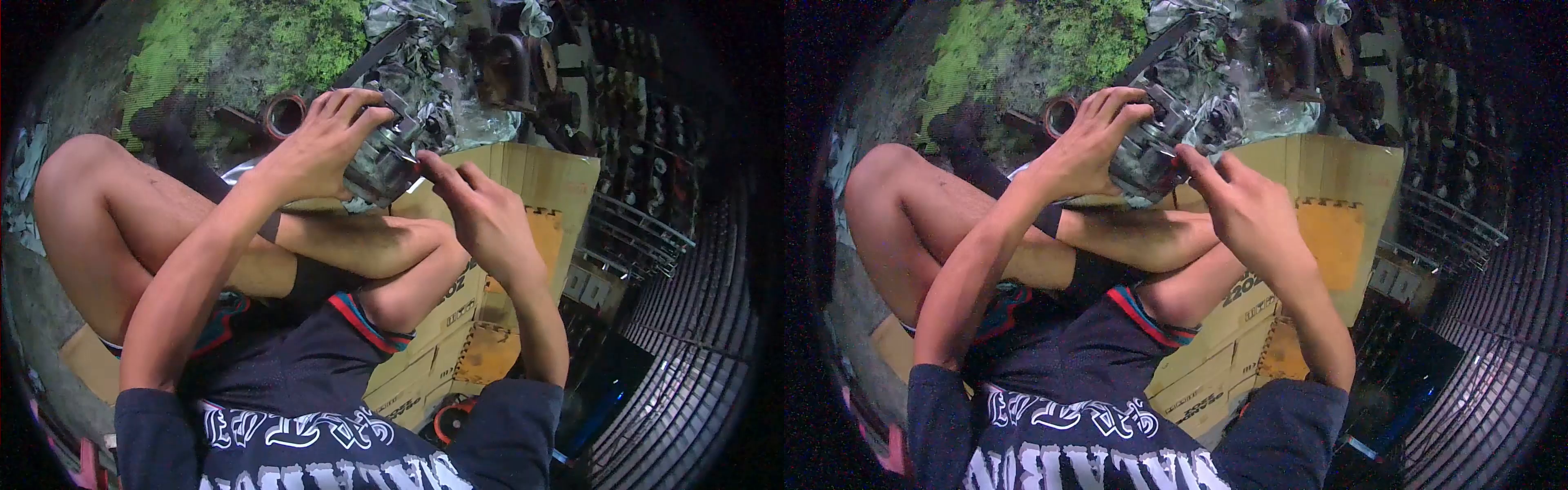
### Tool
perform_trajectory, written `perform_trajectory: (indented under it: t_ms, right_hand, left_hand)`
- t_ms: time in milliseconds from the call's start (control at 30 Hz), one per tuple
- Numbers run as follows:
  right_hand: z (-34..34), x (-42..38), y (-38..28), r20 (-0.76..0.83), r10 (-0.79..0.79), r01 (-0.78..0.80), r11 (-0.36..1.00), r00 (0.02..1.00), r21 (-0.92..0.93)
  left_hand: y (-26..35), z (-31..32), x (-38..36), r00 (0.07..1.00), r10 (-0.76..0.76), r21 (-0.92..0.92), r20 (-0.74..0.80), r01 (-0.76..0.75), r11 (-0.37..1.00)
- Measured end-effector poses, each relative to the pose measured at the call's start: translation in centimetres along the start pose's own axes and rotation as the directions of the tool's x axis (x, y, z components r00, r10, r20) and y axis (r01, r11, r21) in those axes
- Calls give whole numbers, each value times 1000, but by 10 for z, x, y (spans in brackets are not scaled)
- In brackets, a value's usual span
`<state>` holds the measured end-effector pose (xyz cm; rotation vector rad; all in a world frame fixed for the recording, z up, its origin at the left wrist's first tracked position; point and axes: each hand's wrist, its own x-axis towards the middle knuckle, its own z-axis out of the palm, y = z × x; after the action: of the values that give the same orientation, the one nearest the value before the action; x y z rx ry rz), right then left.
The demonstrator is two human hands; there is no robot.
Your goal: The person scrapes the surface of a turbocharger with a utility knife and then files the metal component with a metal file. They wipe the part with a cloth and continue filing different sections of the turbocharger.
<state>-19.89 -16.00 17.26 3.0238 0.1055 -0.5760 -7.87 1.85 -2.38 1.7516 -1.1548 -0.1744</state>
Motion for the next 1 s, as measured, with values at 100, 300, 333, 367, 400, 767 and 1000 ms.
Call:
perform_trajectory:
  t_ms: [100,300,333,367,400,767,1000]
  right_hand:
    - [-18,1,7,48,0,3,998,999,-63]
    - [-30,7,-2,47,-41,48,987,998,-155]
    - [-31,7,-5,50,-54,62,979,997,-196]
    - [-33,9,-8,53,-68,79,969,996,-236]
    - [-35,11,-9,53,-70,81,969,996,-234]
    - [-20,8,-5,139,-53,87,963,989,-254]
    - [-7,1,-3,-45,-110,95,960,993,-262]
  left_hand:
    - [0,-2,0,1000,-4,4,19,4,1000]
    - [1,0,1,1000,0,-1,14,0,1000]
    - [0,0,1,1000,1,0,13,-1,1000]
    - [0,0,1,1000,-1,1,13,1,1000]
    - [0,-1,0,1000,2,13,25,-3,1000]
    - [-1,0,0,1000,7,-5,3,-7,1000]
    - [0,-1,0,1000,-8,-4,7,8,1000]
